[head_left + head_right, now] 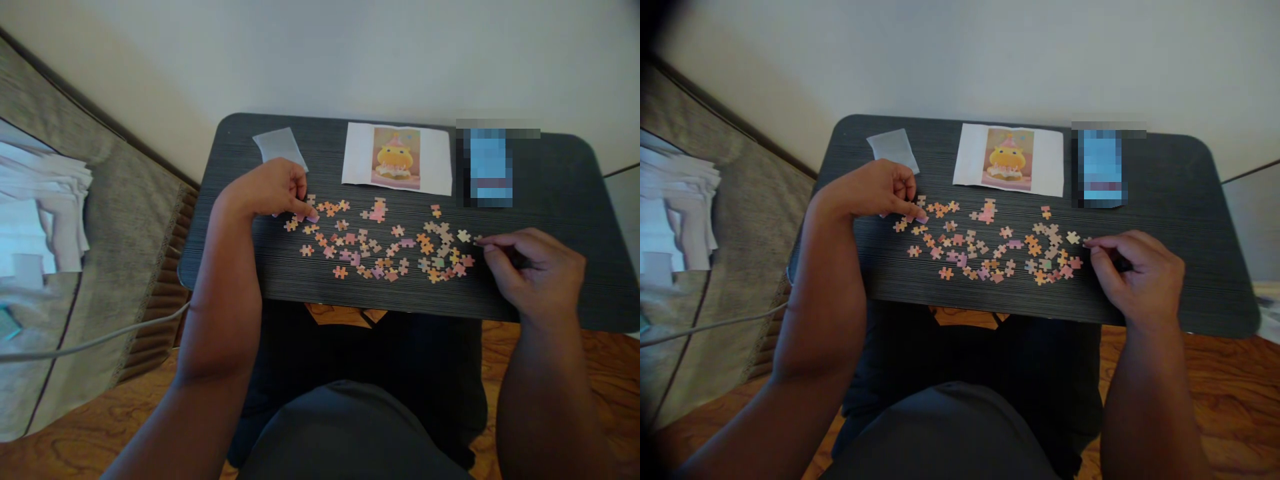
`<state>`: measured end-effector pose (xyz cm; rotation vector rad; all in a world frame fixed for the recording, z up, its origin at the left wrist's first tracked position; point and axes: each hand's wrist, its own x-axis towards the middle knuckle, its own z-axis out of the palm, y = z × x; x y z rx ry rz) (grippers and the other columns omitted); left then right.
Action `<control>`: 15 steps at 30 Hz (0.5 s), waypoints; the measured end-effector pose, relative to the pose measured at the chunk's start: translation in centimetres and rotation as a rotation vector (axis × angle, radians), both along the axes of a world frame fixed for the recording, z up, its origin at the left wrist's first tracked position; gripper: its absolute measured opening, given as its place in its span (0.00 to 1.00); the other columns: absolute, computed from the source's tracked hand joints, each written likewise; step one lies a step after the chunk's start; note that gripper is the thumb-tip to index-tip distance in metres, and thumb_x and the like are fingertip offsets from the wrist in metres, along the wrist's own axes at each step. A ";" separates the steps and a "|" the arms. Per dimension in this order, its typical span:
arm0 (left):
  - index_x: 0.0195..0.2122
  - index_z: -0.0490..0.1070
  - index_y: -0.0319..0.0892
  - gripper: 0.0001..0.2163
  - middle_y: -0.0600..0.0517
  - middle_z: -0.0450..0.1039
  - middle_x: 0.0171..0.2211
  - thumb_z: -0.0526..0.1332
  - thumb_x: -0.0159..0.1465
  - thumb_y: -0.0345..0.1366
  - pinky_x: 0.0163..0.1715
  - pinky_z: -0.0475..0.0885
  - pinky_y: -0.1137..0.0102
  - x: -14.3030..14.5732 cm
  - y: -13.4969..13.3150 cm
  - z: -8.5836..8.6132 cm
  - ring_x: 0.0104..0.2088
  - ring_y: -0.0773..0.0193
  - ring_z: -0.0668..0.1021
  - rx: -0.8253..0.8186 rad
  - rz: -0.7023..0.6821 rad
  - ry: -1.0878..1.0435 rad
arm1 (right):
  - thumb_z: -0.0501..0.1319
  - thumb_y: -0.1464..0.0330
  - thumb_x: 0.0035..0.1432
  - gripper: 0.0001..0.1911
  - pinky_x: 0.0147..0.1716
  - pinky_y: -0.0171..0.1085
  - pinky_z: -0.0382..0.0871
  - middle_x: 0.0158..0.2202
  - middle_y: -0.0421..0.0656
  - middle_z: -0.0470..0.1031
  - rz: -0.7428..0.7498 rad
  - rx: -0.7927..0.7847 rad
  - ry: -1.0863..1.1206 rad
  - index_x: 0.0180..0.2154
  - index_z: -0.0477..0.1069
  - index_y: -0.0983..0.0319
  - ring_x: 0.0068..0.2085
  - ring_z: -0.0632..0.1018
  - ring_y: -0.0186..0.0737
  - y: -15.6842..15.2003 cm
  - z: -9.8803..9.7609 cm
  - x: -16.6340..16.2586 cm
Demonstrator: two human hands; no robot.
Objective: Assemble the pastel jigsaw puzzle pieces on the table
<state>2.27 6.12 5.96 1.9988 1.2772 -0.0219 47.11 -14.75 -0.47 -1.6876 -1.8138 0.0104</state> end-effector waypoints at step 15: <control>0.35 0.73 0.43 0.17 0.51 0.76 0.26 0.76 0.60 0.47 0.30 0.61 0.66 -0.3 0.1 -0.2 0.26 0.64 0.74 -0.016 -0.001 -0.022 | 0.71 0.65 0.64 0.06 0.38 0.45 0.75 0.39 0.46 0.88 -0.012 0.043 0.035 0.42 0.87 0.57 0.38 0.86 0.49 0.0 -0.2 0.0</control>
